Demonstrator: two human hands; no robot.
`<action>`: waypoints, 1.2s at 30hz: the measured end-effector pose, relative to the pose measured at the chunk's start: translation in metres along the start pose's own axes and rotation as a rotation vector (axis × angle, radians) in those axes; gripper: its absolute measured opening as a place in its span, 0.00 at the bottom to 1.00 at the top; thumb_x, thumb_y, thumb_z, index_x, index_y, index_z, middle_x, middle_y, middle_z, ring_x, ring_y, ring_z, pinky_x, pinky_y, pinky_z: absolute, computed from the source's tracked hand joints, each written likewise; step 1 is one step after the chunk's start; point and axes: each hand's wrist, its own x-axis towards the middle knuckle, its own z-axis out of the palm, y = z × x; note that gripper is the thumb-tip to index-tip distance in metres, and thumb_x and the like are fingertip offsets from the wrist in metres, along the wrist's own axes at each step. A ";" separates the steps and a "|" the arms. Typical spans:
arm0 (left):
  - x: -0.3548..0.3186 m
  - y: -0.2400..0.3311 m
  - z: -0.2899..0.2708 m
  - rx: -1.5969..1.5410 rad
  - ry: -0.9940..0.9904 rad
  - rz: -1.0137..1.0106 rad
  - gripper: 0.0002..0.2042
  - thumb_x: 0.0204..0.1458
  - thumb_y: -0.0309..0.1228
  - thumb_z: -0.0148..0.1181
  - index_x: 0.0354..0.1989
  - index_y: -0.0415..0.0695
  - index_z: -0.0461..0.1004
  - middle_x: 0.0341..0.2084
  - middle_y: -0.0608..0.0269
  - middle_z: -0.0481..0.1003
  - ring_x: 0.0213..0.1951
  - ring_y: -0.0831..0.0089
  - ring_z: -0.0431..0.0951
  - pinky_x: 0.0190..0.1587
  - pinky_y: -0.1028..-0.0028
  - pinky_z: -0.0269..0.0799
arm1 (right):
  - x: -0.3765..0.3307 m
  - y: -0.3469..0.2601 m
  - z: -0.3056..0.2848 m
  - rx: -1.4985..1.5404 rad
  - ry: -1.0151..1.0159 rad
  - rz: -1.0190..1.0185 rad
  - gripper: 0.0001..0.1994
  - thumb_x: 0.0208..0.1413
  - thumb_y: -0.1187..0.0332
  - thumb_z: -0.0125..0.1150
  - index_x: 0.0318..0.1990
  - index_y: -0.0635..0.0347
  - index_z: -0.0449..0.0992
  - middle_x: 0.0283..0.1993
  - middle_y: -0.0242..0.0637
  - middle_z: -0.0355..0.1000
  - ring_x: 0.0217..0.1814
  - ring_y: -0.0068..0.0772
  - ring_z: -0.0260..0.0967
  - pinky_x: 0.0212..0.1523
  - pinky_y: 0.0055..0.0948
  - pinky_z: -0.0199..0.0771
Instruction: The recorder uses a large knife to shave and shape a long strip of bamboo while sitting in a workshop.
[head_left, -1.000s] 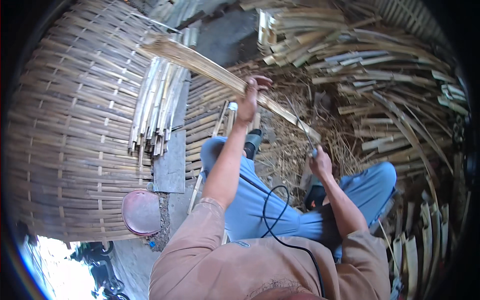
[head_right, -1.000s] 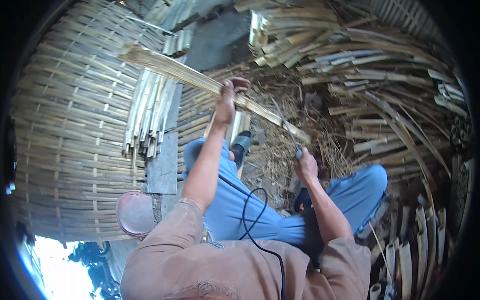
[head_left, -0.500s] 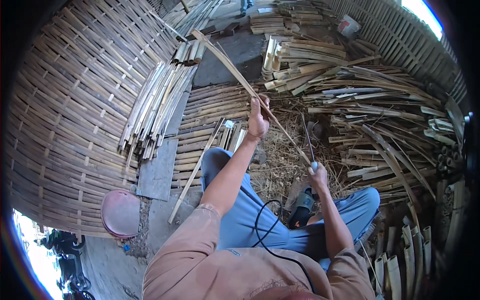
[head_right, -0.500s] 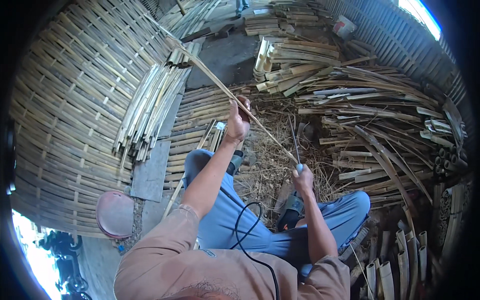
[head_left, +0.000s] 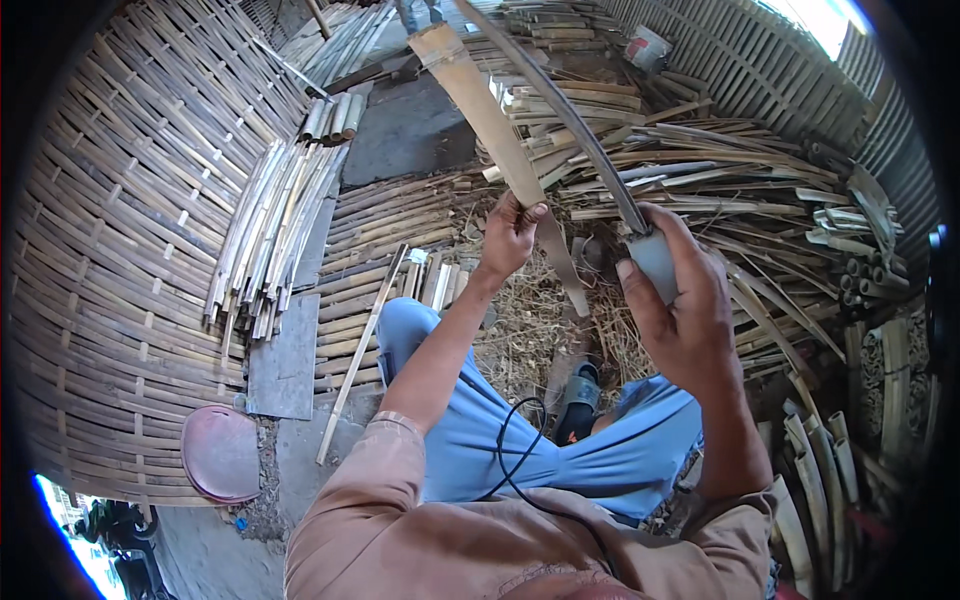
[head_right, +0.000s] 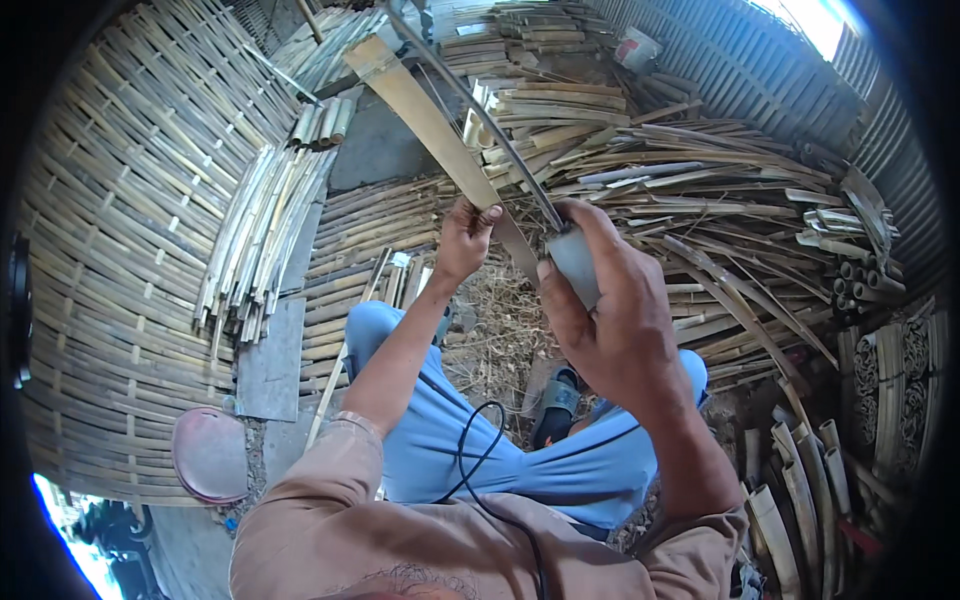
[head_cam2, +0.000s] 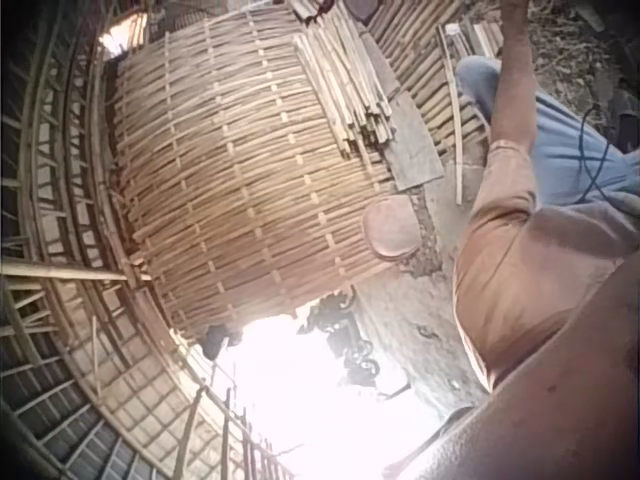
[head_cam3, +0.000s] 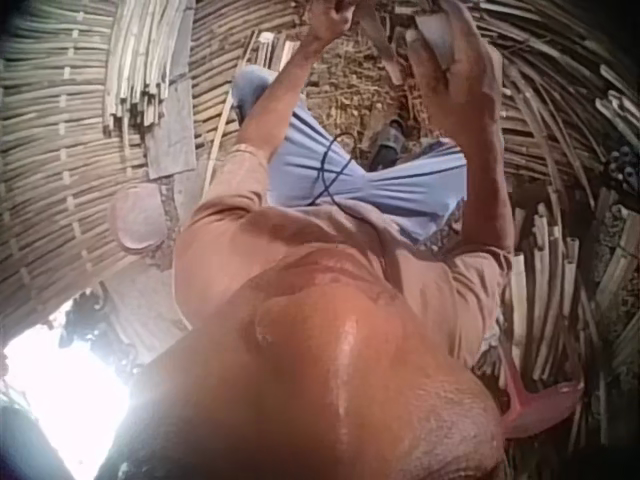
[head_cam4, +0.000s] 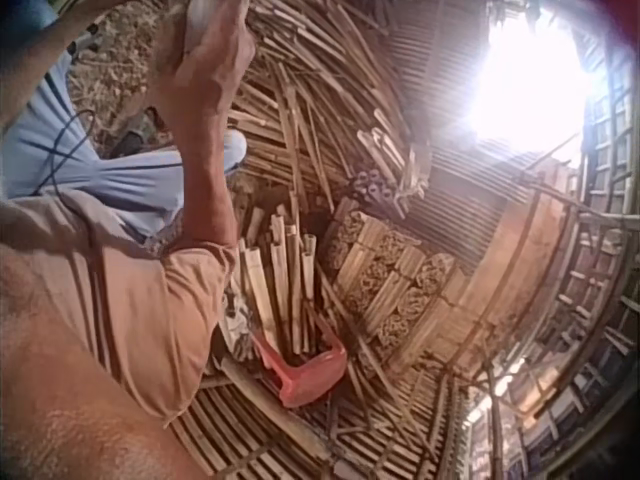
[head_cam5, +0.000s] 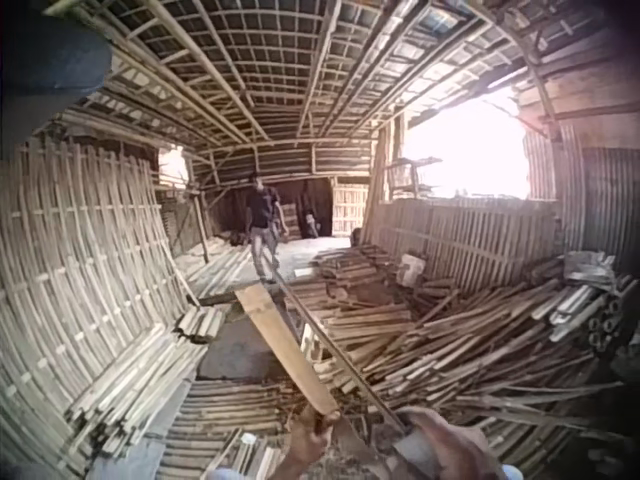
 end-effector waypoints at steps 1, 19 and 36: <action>0.000 0.005 0.002 0.020 -0.004 0.003 0.07 0.63 0.30 0.64 0.44 0.40 0.76 0.32 0.66 0.76 0.35 0.79 0.73 0.41 0.74 0.71 | -0.003 -0.001 -0.003 -0.082 -0.003 -0.023 0.22 0.63 0.67 0.61 0.61 0.68 0.68 0.37 0.51 0.76 0.35 0.53 0.76 0.41 0.42 0.75; -0.003 0.031 0.002 0.157 -0.067 -0.023 0.06 0.59 0.16 0.58 0.43 0.33 0.78 0.31 0.56 0.81 0.28 0.71 0.85 0.28 0.73 0.84 | -0.070 0.087 0.036 0.045 -0.286 0.451 0.14 0.59 0.70 0.60 0.49 0.68 0.69 0.34 0.62 0.75 0.39 0.68 0.74 0.41 0.54 0.73; -0.002 0.007 -0.024 -0.044 0.134 0.018 0.07 0.59 0.21 0.61 0.44 0.36 0.73 0.30 0.57 0.79 0.34 0.70 0.81 0.42 0.69 0.76 | -0.167 0.192 0.154 -0.054 -0.230 0.703 0.19 0.56 0.69 0.63 0.53 0.66 0.69 0.36 0.62 0.76 0.42 0.68 0.75 0.46 0.55 0.75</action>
